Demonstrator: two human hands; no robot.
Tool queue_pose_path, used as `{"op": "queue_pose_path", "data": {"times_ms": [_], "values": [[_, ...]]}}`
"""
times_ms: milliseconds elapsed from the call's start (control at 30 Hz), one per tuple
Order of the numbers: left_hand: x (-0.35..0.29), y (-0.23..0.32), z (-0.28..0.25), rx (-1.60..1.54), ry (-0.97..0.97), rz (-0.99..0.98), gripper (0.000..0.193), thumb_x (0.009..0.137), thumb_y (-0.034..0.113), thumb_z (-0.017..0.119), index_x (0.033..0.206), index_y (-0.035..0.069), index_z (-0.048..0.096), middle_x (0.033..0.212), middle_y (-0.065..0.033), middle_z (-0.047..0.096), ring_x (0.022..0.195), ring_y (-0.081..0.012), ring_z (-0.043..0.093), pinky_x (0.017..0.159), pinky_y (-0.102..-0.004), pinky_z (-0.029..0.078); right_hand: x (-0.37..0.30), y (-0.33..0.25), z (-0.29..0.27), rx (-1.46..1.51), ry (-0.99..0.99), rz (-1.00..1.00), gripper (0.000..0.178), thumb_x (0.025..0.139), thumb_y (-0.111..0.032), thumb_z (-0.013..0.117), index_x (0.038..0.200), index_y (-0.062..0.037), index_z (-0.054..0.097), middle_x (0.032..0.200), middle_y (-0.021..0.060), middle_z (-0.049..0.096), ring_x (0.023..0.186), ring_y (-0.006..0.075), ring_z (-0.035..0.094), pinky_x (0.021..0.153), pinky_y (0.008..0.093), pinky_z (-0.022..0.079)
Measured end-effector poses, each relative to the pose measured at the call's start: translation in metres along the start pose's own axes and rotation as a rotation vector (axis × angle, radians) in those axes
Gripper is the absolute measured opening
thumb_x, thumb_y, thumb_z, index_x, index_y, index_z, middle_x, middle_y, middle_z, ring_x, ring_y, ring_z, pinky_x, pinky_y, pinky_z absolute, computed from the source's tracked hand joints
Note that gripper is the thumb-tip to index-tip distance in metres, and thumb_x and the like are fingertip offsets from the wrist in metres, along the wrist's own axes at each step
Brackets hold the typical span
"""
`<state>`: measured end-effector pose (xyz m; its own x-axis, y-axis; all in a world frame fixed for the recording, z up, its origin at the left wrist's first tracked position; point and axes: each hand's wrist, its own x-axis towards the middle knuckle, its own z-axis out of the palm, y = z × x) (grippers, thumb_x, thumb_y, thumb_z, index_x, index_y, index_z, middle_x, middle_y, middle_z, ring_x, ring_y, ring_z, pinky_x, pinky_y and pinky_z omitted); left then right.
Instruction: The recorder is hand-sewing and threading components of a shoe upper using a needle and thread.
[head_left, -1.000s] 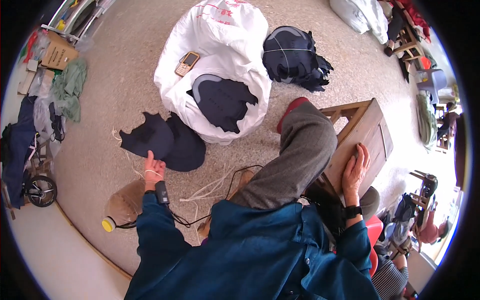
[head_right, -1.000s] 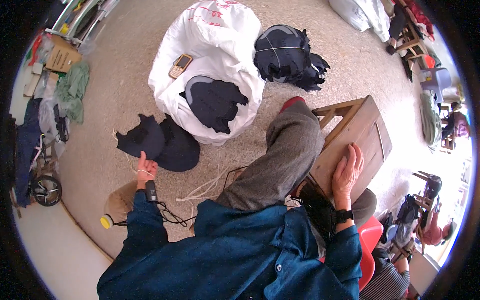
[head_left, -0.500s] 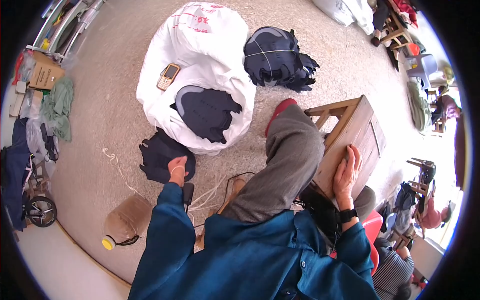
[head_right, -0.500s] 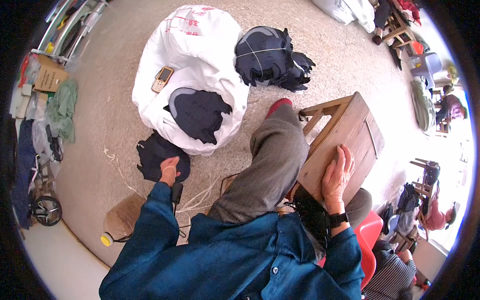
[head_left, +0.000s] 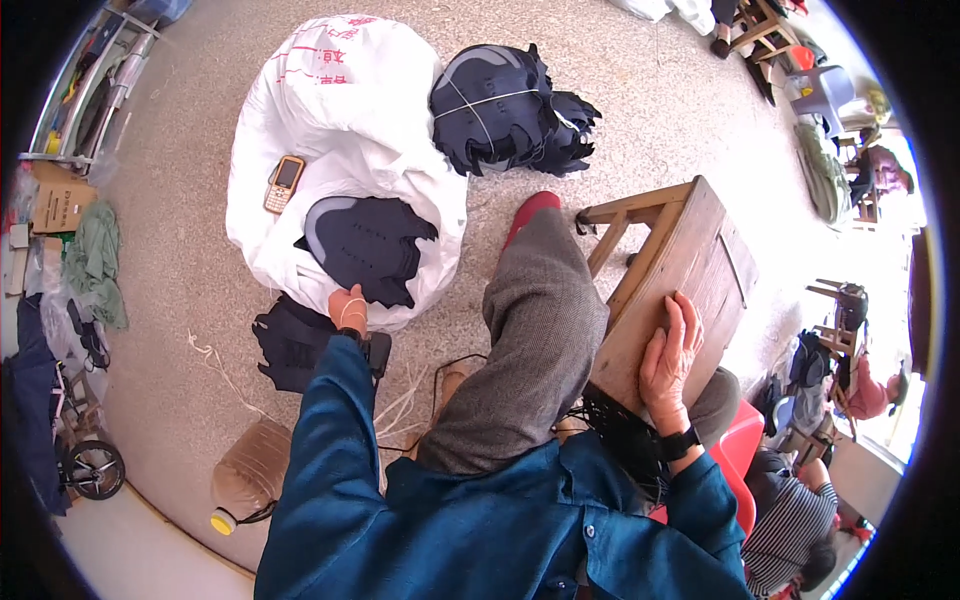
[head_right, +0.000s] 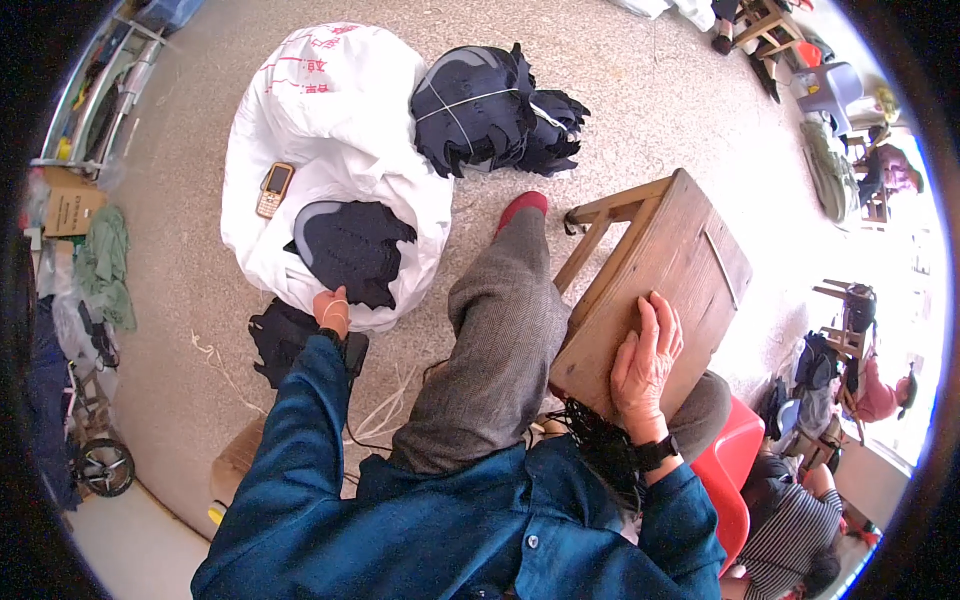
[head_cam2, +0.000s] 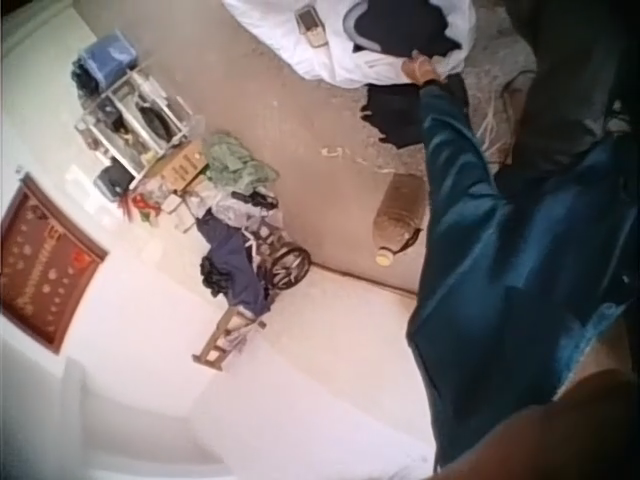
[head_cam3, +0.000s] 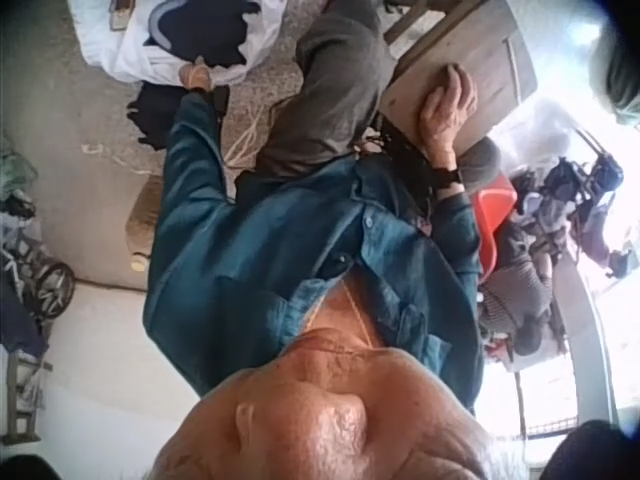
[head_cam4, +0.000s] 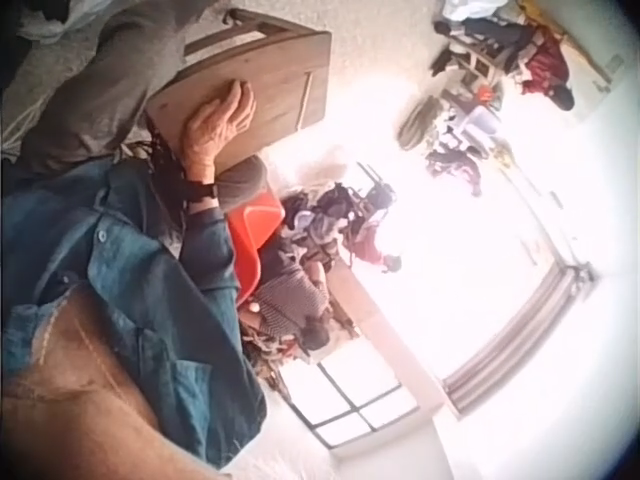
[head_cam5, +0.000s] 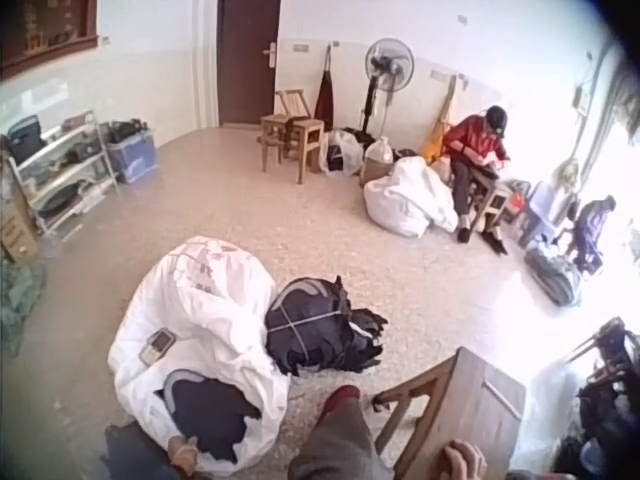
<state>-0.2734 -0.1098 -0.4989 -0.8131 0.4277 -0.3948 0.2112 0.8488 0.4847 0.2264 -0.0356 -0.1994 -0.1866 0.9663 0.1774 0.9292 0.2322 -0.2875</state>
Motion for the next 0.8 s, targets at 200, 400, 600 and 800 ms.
{"op": "queue_pose_path", "data": {"times_ms": [200,400,600,800], "values": [[-0.003,0.047,-0.018,0.063,-0.341,-0.049,0.033,0.087,0.028,0.072,0.100,-0.002,0.067,0.093,-0.0178,0.069,0.081,-0.0334,0.068,0.055,-0.0462,0.057,-0.005,0.007,-0.006,-0.035,0.003,0.024,0.052,0.084,0.000,0.051,0.136,-0.0019,0.050,0.142,0.0188,0.046,0.134,0.0389,0.042,0.115,0.0484,0.029],[0.004,0.073,-0.054,-0.602,-0.557,-0.294,0.027,0.084,0.031,0.075,0.081,0.010,0.059,0.052,0.0015,0.042,0.041,-0.0198,0.042,0.053,-0.0426,0.051,-0.003,0.000,-0.008,0.002,0.030,0.023,0.051,0.084,0.000,0.052,0.135,-0.0021,0.051,0.141,0.0179,0.047,0.134,0.0390,0.042,0.114,0.0483,0.030],[-0.025,0.121,-0.088,-0.379,-0.252,0.084,0.031,0.089,0.037,0.071,0.075,0.010,0.062,0.058,0.0000,0.049,0.045,-0.0142,0.046,0.039,-0.0330,0.045,-0.008,0.007,-0.007,-0.004,0.075,-0.008,0.048,0.086,-0.004,0.055,0.133,-0.0039,0.052,0.139,0.0170,0.049,0.132,0.0389,0.043,0.112,0.0486,0.032],[-0.031,0.151,-0.142,-0.428,-0.228,0.321,0.031,0.090,0.032,0.069,0.073,0.008,0.058,0.059,0.0024,0.046,0.048,-0.0110,0.046,0.037,-0.0297,0.042,-0.008,0.004,-0.007,0.026,0.126,-0.019,0.046,0.086,-0.006,0.057,0.132,-0.0043,0.053,0.138,0.0164,0.049,0.131,0.0379,0.044,0.112,0.0483,0.033]]}}
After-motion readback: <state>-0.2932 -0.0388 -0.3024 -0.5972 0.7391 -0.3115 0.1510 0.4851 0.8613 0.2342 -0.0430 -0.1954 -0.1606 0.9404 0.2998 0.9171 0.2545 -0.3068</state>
